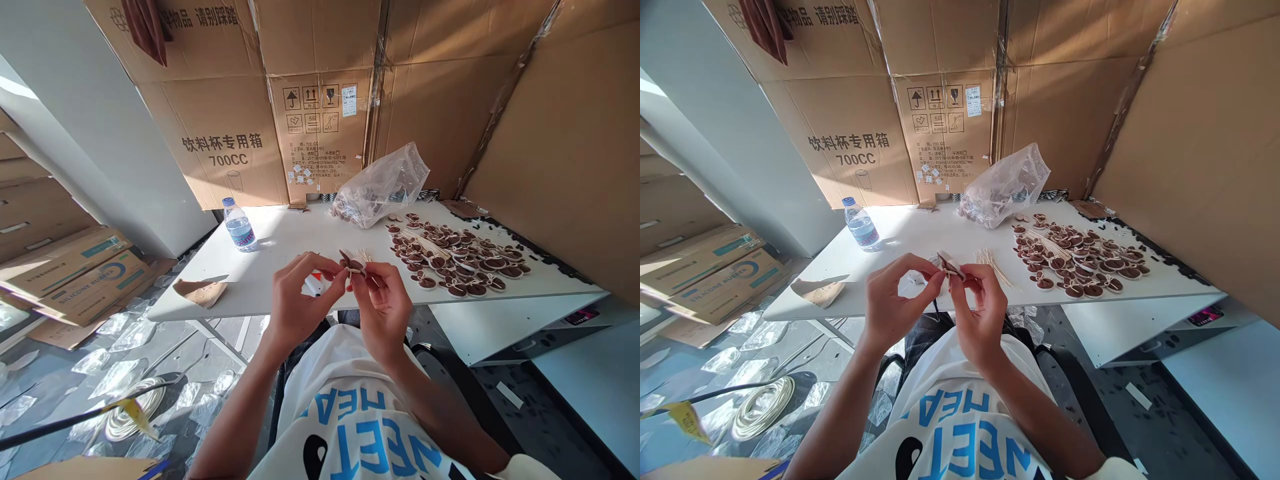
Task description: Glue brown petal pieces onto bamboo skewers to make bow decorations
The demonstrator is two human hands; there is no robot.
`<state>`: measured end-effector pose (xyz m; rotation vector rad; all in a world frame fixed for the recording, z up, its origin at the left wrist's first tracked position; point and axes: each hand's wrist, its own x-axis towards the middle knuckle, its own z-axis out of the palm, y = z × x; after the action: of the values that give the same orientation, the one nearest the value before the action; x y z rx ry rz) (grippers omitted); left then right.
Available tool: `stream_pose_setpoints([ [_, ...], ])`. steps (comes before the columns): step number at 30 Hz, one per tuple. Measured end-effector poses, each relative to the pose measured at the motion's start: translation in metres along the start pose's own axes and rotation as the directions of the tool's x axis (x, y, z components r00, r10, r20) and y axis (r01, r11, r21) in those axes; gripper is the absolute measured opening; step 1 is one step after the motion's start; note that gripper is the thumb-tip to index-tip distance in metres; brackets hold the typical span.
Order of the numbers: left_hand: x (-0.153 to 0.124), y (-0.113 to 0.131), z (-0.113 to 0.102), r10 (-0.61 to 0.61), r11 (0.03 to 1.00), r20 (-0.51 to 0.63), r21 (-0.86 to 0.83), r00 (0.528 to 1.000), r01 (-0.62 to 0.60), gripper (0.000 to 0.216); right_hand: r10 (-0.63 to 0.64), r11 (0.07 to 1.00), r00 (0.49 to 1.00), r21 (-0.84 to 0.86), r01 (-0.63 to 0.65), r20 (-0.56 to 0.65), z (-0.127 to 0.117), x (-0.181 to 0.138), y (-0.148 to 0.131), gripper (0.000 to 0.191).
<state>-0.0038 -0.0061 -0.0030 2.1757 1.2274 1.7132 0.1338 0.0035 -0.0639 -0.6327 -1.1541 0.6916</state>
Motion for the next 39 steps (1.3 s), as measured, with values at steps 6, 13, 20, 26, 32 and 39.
stream_pose_setpoints([
  [6,0.0,0.0,0.0,-0.013,1.0,0.0,-0.012,1.0,0.013,0.009,-0.016,1.0,1.0,0.027,0.015,0.027,0.0,0.0,-0.001,0.009],
  [13,0.001,-0.001,0.0,-0.033,0.998,-0.014,-0.046,0.999,0.032,0.008,-0.031,0.999,0.994,0.032,0.027,0.101,-0.002,0.003,0.0,0.011],
  [20,0.001,0.001,0.0,-0.095,0.988,0.013,-0.119,0.995,0.096,0.006,-0.027,0.997,0.985,0.07,0.016,0.17,-0.005,0.007,0.001,0.011],
  [26,0.002,0.001,-0.001,-0.14,0.984,0.017,-0.108,0.99,0.141,0.006,0.061,0.989,0.983,0.123,-0.083,0.171,-0.003,0.006,-0.001,0.01],
  [32,0.004,0.001,-0.005,-0.173,0.978,0.054,-0.107,0.984,0.177,0.007,0.161,0.956,0.978,0.224,-0.187,0.13,-0.002,0.006,0.0,0.014],
  [39,0.005,-0.002,-0.012,-0.216,0.949,0.074,-0.219,0.973,0.228,0.012,0.191,0.952,0.978,0.227,-0.204,0.079,-0.004,0.008,-0.002,0.02],
])
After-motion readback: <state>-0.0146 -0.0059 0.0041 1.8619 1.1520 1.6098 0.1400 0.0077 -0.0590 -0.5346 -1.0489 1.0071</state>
